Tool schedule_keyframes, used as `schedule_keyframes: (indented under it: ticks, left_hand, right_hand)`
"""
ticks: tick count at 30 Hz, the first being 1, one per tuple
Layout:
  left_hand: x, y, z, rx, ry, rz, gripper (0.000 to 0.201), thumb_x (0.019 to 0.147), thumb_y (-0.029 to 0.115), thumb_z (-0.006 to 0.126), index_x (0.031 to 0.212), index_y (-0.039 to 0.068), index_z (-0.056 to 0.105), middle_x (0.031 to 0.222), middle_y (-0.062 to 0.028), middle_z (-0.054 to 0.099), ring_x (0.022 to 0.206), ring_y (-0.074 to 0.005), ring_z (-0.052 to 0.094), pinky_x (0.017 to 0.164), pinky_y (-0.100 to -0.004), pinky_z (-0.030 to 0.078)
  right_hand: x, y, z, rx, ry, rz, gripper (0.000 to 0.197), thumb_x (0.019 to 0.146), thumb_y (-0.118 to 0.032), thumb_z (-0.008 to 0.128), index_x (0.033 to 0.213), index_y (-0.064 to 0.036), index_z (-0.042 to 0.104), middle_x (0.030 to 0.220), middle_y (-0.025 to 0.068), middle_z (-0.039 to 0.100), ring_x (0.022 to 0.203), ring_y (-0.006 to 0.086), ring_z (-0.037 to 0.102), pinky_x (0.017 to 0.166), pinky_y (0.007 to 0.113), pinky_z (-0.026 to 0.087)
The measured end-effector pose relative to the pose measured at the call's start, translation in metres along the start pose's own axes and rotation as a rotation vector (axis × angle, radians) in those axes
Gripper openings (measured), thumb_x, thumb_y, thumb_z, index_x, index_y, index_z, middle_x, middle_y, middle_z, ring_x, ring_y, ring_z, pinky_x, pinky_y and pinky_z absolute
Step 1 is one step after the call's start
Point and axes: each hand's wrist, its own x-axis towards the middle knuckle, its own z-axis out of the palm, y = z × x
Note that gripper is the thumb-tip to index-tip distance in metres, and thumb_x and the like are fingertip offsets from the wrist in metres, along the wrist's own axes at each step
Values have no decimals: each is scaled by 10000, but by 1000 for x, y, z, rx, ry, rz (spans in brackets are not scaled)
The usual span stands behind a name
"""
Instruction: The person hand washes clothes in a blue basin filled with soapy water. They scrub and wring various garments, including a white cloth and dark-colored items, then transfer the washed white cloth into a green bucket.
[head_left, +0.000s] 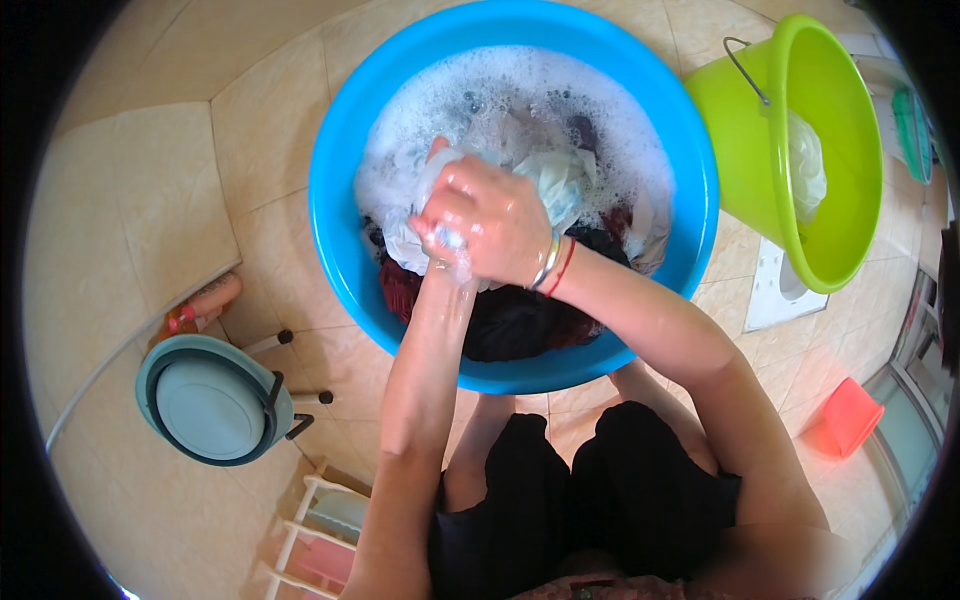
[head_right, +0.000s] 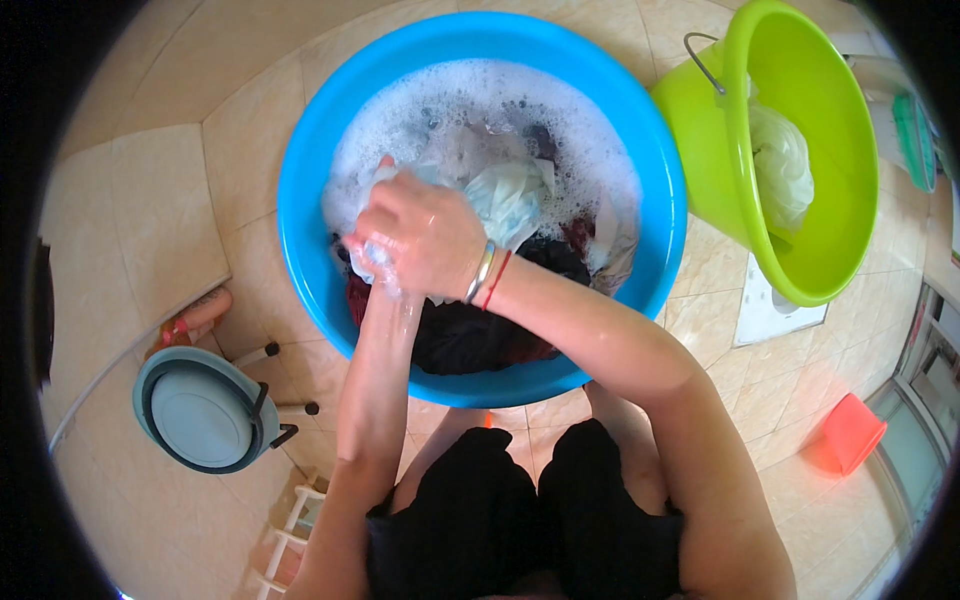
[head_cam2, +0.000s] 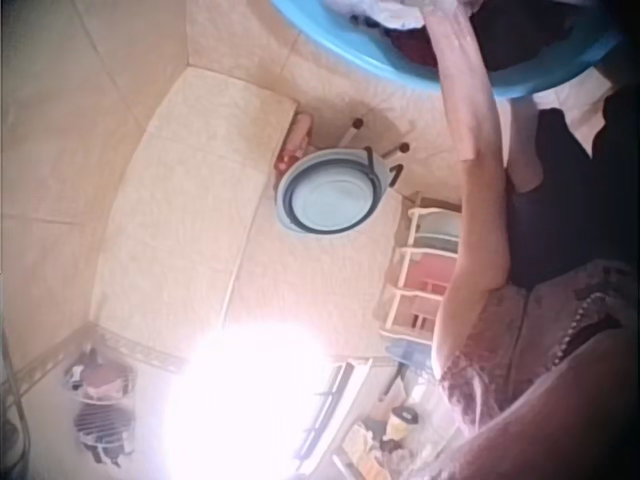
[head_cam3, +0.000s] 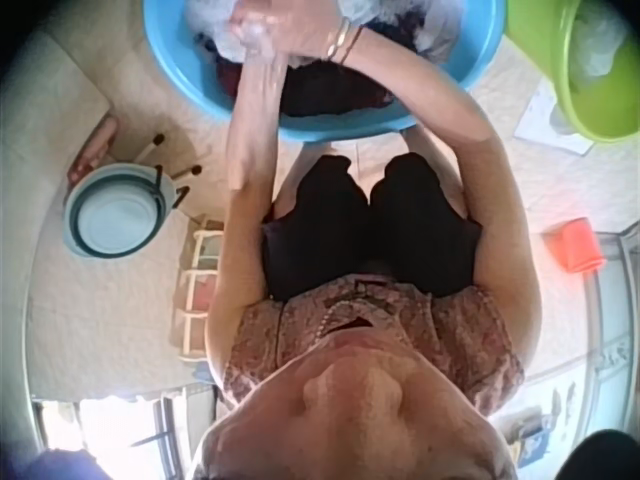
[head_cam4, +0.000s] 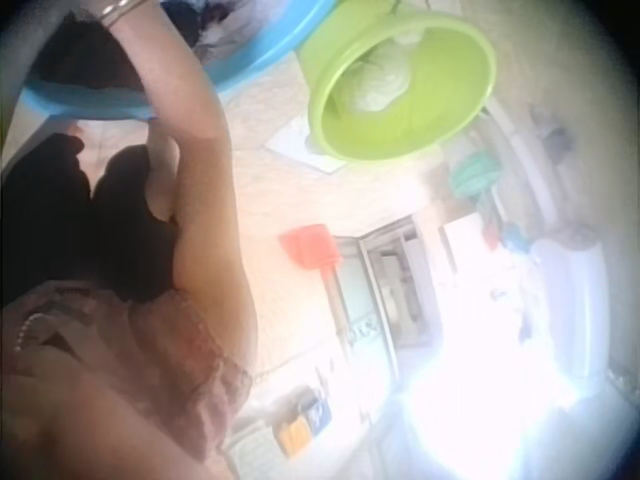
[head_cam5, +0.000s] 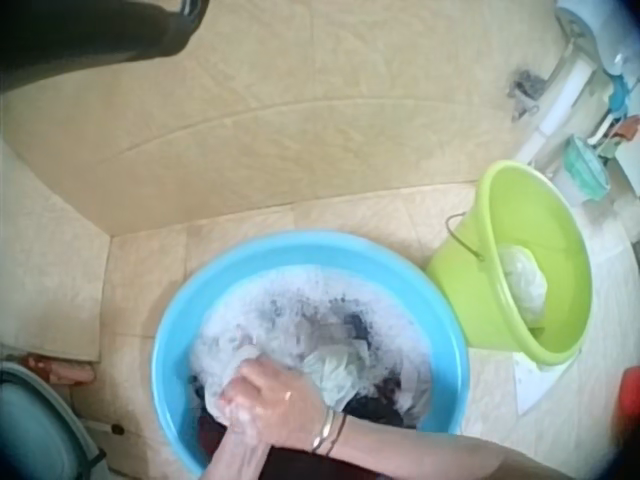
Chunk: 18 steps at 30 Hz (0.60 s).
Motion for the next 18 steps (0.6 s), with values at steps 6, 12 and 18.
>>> schedule_keyframes:
  ticks: [6,12,18]
  left_hand:
    - [1,18,72,426,339,69,431,981,363,505,1184,-16,542,1113,-106,618,1068,-215,588,969,-351,441]
    - [14,39,60,619,176,135,460,982,339,529,1281,-8,490,1256,-127,561,1163,-223,539,1013,-381,403]
    - [16,-3,31,1792,-71,440,808,817,364,729,1486,149,330,1567,-198,159,1452,-381,133,1150,-481,199]
  right_hand:
    - [-10,97,-17,66,-99,697,299,899,-363,613,922,-65,627,852,106,644,791,264,634,703,391,517]
    - [-5,118,-58,573,56,563,455,821,-150,743,1233,-58,573,1202,94,569,1120,182,533,976,325,430]
    - [-51,147,-43,-186,-176,330,615,787,-24,677,1344,-223,508,1355,182,440,1213,373,474,1028,421,412]
